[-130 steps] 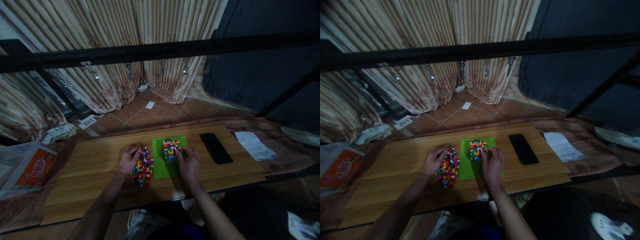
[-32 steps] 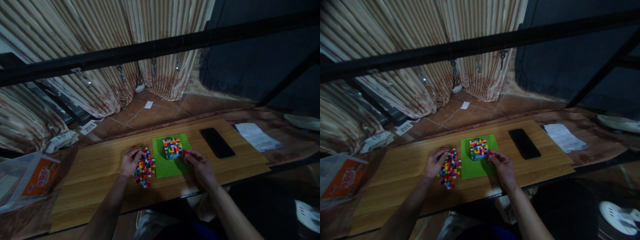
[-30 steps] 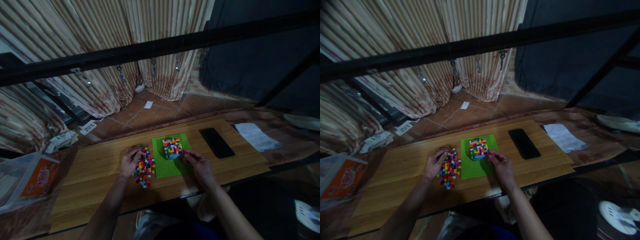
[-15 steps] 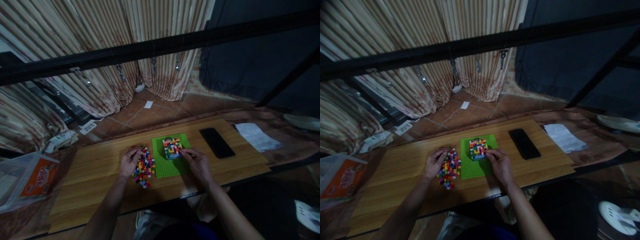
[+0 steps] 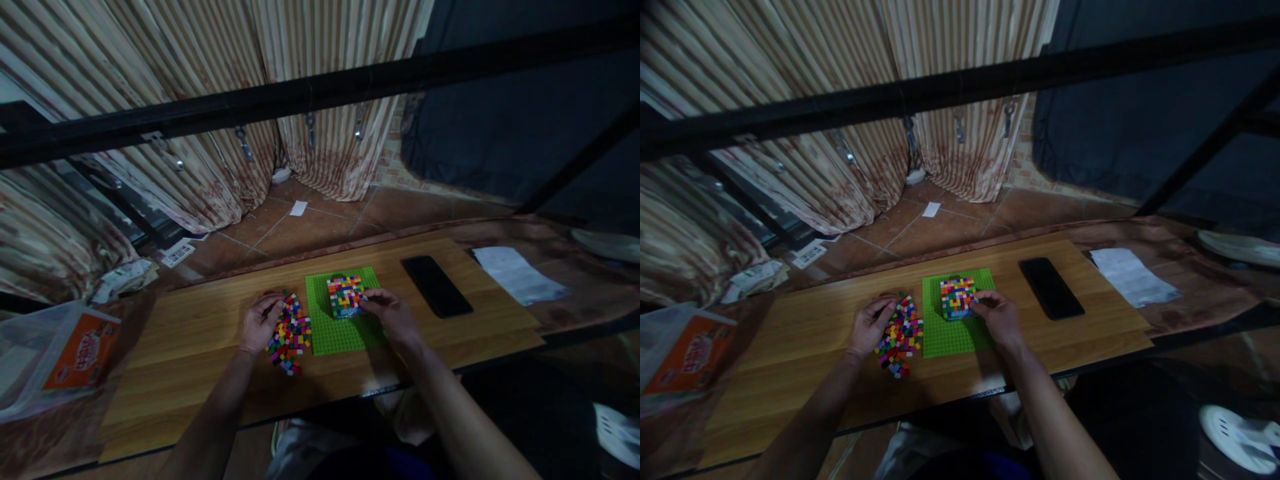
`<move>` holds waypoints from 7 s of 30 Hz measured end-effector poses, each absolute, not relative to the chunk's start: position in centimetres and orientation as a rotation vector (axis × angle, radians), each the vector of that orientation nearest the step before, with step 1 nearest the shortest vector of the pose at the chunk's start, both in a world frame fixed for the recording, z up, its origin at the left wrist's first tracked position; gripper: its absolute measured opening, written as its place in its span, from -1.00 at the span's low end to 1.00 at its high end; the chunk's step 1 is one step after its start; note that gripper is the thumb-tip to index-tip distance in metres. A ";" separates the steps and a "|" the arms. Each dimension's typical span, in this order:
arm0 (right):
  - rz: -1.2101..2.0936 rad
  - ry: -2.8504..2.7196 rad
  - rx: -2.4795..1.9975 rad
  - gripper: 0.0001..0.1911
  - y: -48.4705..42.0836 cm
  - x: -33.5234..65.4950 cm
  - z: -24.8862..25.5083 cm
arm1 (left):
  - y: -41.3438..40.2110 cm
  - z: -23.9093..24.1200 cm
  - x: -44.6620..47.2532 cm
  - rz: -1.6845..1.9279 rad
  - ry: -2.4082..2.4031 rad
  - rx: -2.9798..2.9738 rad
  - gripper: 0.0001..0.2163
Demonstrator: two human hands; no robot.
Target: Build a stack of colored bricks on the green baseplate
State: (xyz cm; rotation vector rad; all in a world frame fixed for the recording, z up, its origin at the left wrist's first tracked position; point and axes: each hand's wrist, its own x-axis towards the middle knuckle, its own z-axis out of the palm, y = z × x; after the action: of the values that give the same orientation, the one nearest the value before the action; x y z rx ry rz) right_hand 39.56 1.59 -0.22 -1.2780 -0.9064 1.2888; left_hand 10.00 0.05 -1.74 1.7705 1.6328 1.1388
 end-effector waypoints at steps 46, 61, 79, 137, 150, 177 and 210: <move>1.001 -1.065 -1.519 -0.53 -2.4 42.4 -1.4 | 4.3 -0.5 11.0 0.844 1.702 1.966 -0.83; 0.797 -1.971 -1.214 -0.76 -1.3 32.3 3.0 | 0.8 -0.2 10.5 1.216 1.415 1.172 -0.78; 0.603 -2.470 -1.393 -0.86 3.9 26.0 0.3 | 0.4 -1.9 8.7 1.221 1.688 1.651 -0.69; 0.688 -1.345 -1.398 -0.74 -4.9 40.7 -1.0 | -12.2 1.4 18.3 1.206 1.747 1.604 -0.73; 0.672 -1.404 -1.339 -0.76 -0.4 39.9 -0.6 | -11.3 -0.8 18.0 1.080 1.741 1.746 -0.79; 1.276 -0.699 -1.174 -0.76 0.6 39.4 -0.7 | -11.4 -2.7 17.6 0.988 1.762 1.954 -0.80; 1.193 -1.603 -1.116 -0.72 -8.2 33.3 0.6 | -11.1 -2.8 17.6 1.101 1.683 2.127 -0.73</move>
State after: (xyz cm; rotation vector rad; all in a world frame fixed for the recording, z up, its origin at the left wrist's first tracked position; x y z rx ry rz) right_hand 33.28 -8.21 0.65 -1.1164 -1.6031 1.1929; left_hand 17.58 -11.09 -2.79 2.1266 1.6826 1.1012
